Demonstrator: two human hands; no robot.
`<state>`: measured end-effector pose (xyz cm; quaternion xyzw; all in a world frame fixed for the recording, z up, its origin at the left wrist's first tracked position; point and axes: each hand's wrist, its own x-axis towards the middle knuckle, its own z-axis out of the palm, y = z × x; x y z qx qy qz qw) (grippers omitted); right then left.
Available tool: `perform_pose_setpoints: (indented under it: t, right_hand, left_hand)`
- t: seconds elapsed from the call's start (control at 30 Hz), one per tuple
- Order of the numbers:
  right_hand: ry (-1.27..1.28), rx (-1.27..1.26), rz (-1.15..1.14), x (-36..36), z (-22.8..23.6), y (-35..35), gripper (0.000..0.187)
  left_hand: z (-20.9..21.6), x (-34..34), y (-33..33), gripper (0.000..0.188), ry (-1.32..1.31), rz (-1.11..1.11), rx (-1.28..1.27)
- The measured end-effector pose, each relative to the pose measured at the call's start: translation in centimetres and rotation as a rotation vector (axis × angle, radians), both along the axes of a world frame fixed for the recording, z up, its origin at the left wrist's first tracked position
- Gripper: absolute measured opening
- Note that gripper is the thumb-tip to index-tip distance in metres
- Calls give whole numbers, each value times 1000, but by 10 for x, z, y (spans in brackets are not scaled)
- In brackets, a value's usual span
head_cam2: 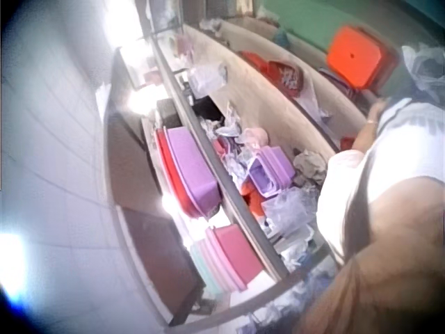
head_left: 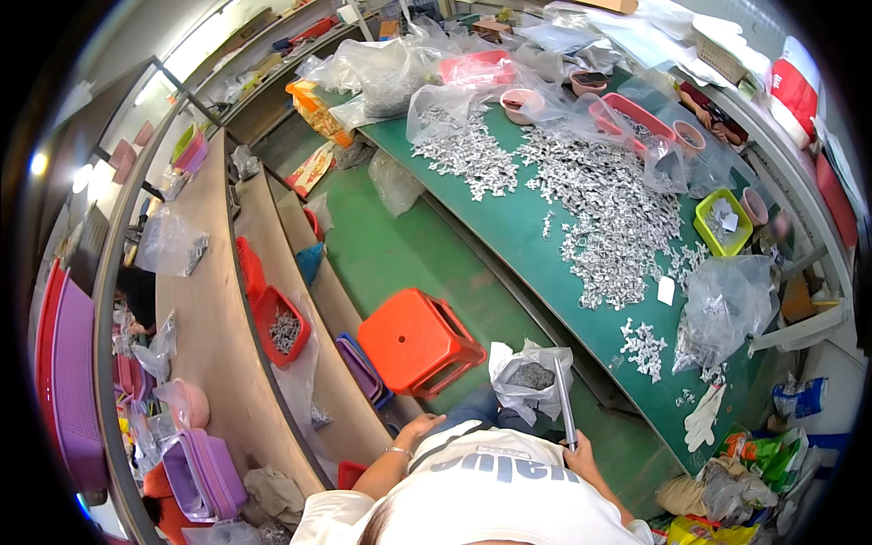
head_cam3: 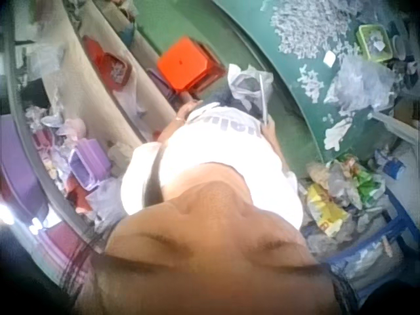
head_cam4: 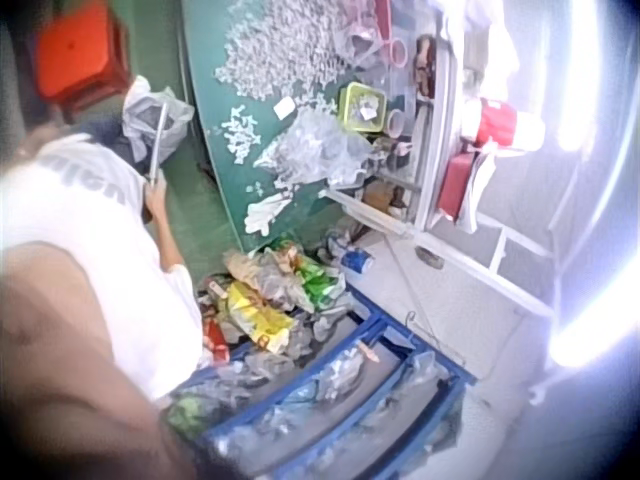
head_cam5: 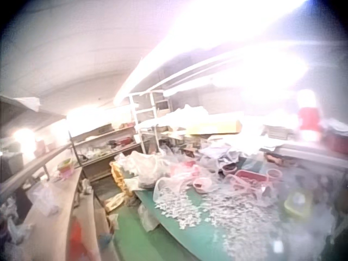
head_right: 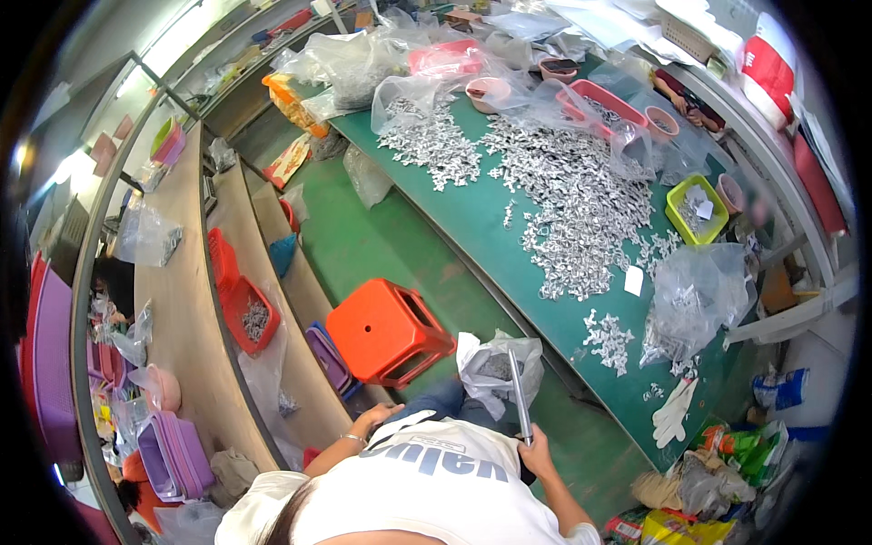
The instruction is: The person picks up metal ring components from a table, slides them onto a tapered sizing tool one at a time, and then places them into a small bag.
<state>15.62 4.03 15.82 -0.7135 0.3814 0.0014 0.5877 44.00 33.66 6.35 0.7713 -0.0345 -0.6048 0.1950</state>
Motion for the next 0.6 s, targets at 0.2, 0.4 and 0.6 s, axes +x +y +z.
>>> perform_pose_setpoints:
  t: [0.2,0.4,0.6]
  right_hand:
    - [-5,52,23,5,13,-2,15]
    - [-37,64,-72,20,-4,4,13]
    - [-95,51,-112,68,-5,-6,13]
  left_hand:
    - [-9,10,24,87,295,491,-214]
    - [-17,41,27,62,127,562,-90]
    - [-29,105,27,79,260,371,-130]
